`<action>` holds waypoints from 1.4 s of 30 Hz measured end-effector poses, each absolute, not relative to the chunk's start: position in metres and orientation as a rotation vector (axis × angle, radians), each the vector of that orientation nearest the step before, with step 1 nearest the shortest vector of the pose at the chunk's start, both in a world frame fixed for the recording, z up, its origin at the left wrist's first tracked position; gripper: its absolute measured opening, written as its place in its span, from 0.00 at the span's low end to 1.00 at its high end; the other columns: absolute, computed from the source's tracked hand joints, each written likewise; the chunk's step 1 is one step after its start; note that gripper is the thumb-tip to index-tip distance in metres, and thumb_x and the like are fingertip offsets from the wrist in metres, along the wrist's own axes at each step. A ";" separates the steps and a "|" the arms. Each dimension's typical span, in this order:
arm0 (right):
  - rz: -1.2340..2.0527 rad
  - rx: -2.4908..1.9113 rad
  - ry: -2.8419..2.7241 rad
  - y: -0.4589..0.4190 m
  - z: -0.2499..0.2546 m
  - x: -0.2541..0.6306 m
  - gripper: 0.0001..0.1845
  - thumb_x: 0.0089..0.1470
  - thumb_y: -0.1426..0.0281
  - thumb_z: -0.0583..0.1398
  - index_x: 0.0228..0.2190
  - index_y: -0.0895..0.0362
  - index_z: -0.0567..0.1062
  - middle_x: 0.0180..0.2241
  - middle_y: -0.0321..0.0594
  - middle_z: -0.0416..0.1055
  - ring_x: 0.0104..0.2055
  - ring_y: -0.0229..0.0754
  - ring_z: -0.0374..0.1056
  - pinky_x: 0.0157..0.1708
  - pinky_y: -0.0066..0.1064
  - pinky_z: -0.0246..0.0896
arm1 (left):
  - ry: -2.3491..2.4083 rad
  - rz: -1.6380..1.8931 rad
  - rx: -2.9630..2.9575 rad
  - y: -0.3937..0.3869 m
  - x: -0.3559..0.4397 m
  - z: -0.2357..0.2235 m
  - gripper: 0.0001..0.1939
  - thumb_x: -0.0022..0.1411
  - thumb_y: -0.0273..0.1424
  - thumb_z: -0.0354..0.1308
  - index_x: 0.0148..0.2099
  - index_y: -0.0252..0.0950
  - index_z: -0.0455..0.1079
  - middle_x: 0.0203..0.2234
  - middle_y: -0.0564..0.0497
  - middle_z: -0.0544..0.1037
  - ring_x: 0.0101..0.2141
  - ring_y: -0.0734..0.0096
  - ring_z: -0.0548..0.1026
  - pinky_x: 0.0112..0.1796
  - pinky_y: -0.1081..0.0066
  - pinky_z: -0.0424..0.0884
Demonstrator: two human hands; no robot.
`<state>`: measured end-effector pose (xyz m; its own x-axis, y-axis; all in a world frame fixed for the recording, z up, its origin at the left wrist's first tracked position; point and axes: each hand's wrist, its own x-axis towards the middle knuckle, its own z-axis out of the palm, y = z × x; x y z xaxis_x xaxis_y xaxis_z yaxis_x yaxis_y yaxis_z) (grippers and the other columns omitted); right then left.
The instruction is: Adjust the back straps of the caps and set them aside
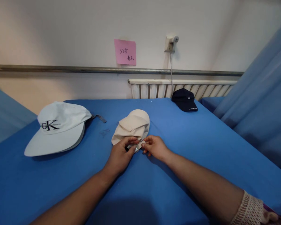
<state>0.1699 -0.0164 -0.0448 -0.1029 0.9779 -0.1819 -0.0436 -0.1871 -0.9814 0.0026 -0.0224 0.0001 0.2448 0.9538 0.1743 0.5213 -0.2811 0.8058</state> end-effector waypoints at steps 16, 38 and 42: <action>1.348 -0.884 -1.182 -0.031 -0.036 0.168 0.09 0.45 0.64 0.66 0.26 0.56 0.74 0.21 0.33 0.71 0.21 0.33 0.65 0.23 0.27 0.61 | 1.279 0.780 2.033 -0.023 -0.004 0.010 0.10 0.58 0.39 0.58 0.35 0.39 0.76 0.31 0.50 0.79 0.37 0.63 0.75 0.39 0.67 0.68; 1.443 -1.096 -1.135 -0.033 -0.035 0.169 0.15 0.48 0.58 0.65 0.26 0.57 0.72 0.20 0.33 0.68 0.20 0.34 0.63 0.20 0.26 0.56 | 0.933 1.016 1.247 -0.022 -0.011 0.016 0.12 0.52 0.38 0.66 0.31 0.35 0.71 0.45 0.44 0.77 0.32 0.69 0.73 0.36 0.64 0.72; 1.676 -0.825 -0.885 -0.036 -0.023 0.171 0.18 0.45 0.58 0.69 0.32 0.59 0.76 0.26 0.36 0.72 0.25 0.33 0.67 0.23 0.24 0.57 | 0.910 0.935 1.263 -0.020 -0.011 0.014 0.13 0.54 0.39 0.65 0.30 0.35 0.69 0.37 0.45 0.78 0.31 0.68 0.73 0.35 0.64 0.72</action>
<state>0.1707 -0.0364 -0.0234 -0.2410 0.9652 -0.1013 -0.4611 -0.2058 -0.8632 -0.0111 -0.0202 0.0142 0.3580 0.9328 -0.0411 -0.0662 0.0693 0.9954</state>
